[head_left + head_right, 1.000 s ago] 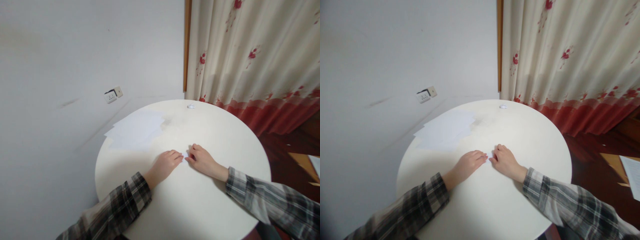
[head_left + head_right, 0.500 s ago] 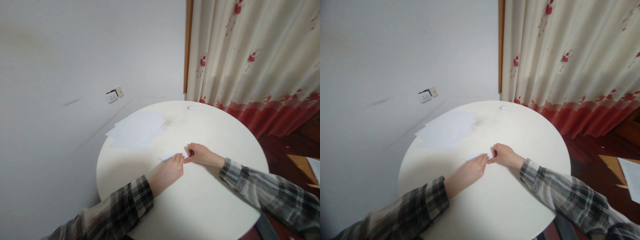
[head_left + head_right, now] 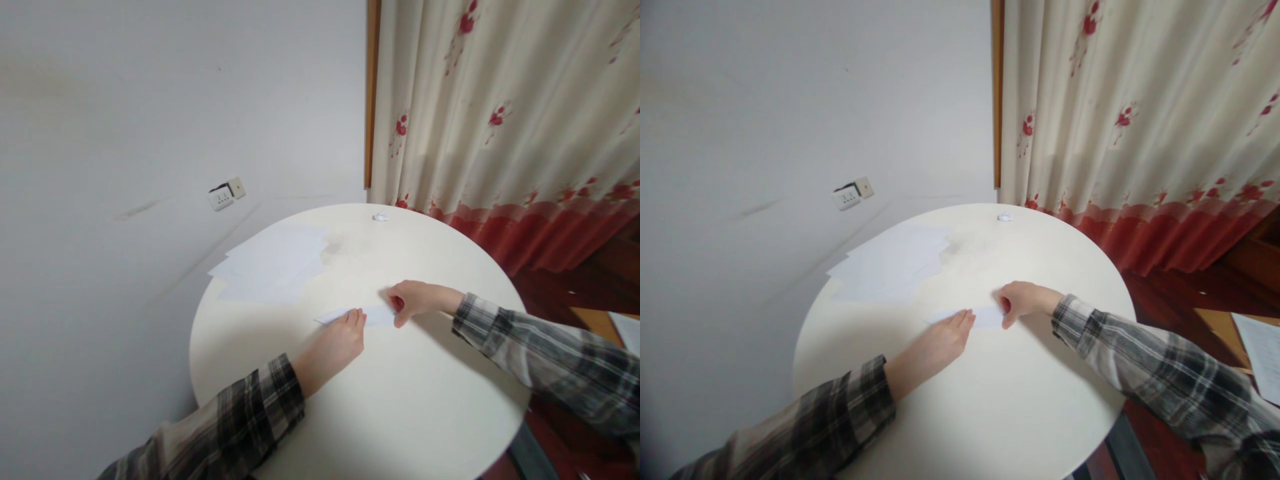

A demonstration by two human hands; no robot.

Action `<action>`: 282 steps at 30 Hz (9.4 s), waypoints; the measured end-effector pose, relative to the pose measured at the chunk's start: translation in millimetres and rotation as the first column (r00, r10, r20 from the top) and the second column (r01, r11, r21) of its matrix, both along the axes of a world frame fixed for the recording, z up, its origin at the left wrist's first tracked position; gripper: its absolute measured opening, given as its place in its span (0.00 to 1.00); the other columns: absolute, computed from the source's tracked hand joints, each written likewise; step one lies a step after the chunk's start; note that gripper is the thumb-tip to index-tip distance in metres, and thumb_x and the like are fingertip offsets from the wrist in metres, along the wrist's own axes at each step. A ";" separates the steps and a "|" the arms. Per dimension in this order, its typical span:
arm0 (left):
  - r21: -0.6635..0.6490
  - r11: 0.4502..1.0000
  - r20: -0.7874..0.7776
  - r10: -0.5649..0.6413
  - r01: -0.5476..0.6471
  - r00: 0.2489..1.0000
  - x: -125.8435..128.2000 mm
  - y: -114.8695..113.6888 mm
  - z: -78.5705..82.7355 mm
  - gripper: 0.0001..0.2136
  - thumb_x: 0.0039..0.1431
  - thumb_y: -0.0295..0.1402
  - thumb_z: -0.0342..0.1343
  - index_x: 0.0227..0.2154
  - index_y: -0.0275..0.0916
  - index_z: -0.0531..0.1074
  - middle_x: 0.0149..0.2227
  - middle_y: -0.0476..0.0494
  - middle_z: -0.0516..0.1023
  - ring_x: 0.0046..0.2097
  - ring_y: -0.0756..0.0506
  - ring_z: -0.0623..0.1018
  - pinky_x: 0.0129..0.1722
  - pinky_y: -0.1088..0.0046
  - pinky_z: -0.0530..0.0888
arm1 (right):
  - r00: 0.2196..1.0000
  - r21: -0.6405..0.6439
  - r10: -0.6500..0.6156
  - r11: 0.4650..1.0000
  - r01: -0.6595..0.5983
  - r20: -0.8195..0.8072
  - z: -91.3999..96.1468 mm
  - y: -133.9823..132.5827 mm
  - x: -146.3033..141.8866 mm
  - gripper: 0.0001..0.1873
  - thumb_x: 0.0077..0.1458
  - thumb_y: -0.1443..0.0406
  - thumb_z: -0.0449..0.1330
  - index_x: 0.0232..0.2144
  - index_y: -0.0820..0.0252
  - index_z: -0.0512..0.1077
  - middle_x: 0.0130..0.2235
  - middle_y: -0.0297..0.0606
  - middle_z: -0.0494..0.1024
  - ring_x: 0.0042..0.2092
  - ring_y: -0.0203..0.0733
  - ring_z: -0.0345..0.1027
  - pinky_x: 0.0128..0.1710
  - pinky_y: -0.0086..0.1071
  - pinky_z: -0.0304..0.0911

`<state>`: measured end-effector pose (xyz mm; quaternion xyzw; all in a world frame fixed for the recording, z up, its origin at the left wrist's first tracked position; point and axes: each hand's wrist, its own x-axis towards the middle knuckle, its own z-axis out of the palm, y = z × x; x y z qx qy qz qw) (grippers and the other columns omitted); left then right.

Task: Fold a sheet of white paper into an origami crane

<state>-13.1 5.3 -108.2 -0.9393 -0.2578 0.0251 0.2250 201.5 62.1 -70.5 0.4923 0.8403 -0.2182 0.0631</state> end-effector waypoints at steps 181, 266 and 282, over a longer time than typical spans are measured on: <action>-0.706 0.344 0.474 0.879 0.619 0.052 22.6 54.0 40.1 0.15 0.43 0.41 0.62 0.26 0.33 0.67 0.26 0.47 0.74 0.30 0.49 0.74 0.31 0.74 0.68 | 0.185 -0.215 -0.267 0.942 0.259 -0.946 -17.8 -4.5 -37.5 0.15 0.50 0.56 0.57 0.20 0.61 0.63 0.19 0.26 0.59 0.22 0.30 0.52 0.23 0.27 0.47; -0.677 0.470 0.550 0.834 0.566 -0.035 29.9 50.7 38.0 0.17 0.39 0.36 0.64 0.25 0.37 0.60 0.24 0.52 0.70 0.27 0.51 0.72 0.27 0.78 0.68 | 0.139 -0.114 -0.187 0.903 0.415 -0.973 -8.0 -17.0 -37.5 0.11 0.43 0.61 0.63 0.26 0.59 0.64 0.22 0.28 0.62 0.24 0.32 0.55 0.23 0.27 0.52; -0.446 0.859 0.894 0.443 0.249 0.072 23.1 45.4 67.1 0.07 0.47 0.29 0.60 0.32 0.40 0.72 0.26 0.48 0.76 0.30 0.48 0.75 0.35 0.73 0.70 | 0.316 0.279 0.111 0.781 0.559 -0.942 14.1 -17.0 -24.2 0.10 0.45 0.61 0.64 0.32 0.56 0.71 0.28 0.35 0.74 0.31 0.39 0.66 0.32 0.34 0.61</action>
